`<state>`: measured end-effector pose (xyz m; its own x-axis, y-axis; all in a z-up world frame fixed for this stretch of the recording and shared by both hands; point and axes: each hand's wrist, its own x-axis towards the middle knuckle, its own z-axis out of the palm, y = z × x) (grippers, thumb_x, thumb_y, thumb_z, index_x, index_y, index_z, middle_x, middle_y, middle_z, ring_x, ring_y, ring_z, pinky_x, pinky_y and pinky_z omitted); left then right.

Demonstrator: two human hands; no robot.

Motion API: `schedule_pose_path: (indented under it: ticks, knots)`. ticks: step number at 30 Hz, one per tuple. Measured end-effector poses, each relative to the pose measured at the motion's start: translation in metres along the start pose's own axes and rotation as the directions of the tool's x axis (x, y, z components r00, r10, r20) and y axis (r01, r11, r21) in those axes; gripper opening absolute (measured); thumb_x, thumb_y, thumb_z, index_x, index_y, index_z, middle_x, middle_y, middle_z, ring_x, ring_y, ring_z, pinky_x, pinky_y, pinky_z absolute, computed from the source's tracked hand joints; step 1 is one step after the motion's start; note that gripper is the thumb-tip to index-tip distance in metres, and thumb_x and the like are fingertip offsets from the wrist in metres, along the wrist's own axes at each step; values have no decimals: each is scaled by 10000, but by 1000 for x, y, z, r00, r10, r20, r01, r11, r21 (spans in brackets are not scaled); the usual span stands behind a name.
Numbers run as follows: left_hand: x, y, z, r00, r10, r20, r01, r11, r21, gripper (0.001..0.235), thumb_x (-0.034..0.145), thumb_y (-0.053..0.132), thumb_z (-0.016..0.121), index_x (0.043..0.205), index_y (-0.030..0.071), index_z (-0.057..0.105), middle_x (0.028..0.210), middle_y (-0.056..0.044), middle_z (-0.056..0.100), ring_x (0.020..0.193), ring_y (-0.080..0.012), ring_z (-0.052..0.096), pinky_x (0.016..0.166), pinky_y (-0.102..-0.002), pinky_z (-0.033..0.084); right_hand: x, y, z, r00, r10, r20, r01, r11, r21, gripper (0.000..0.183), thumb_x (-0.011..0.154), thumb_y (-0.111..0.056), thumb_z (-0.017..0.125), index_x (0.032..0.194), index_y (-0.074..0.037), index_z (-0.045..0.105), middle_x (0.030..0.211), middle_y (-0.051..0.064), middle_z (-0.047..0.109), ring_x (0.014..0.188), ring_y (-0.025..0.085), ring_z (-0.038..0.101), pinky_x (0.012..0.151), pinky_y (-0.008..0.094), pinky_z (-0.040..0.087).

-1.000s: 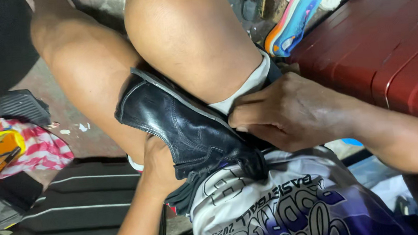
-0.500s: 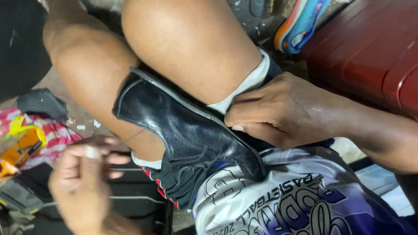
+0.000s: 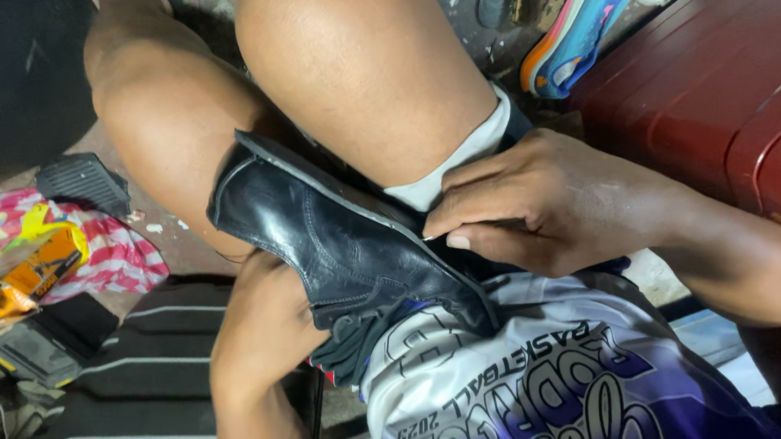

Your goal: The person sits on the floor and sews the sole of a black shoe using a needle and thread. They repeatedly push the needle through the shoe's edge and pull the thread to stitch the sole to the upper.

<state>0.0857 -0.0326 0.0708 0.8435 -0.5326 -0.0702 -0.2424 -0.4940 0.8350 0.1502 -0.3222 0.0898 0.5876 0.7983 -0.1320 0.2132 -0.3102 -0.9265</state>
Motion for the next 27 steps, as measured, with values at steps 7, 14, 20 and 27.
schedule_pose_path:
  ticks: [7,14,20,27]
  knots:
    - [-29,-13,3,884,-427,-190,253,780,-573,76,892,46,683,863,13,621,840,-116,637,572,-150,528,558,-284,435,-1,7,1,999,6,-35,-5,1000,27,145,901,-85,684,1036,-64,731,890,42,752,776,218,746,670,330,574]
    - [-42,-22,17,662,-745,-79,-11,95,-995,172,1043,101,563,941,-2,657,700,-48,556,482,-51,406,402,-179,313,2,3,-1,1000,-14,-25,15,999,30,124,918,-99,683,1033,-72,720,917,34,756,818,217,753,708,331,583]
    - [-21,-9,15,895,-438,-81,345,795,-499,87,1026,43,625,975,7,687,853,-48,700,760,-113,660,696,-265,504,0,-3,4,999,-36,-38,32,995,-89,117,941,-102,648,1040,-68,700,929,39,742,791,225,742,686,347,580]
    - [0,0,5,935,-334,119,338,738,-583,104,895,-15,705,995,-5,736,963,-36,775,898,-133,700,854,-298,567,-4,-9,10,999,27,-36,-33,984,-173,142,932,-146,653,1054,-85,691,869,57,707,674,243,711,573,380,558]
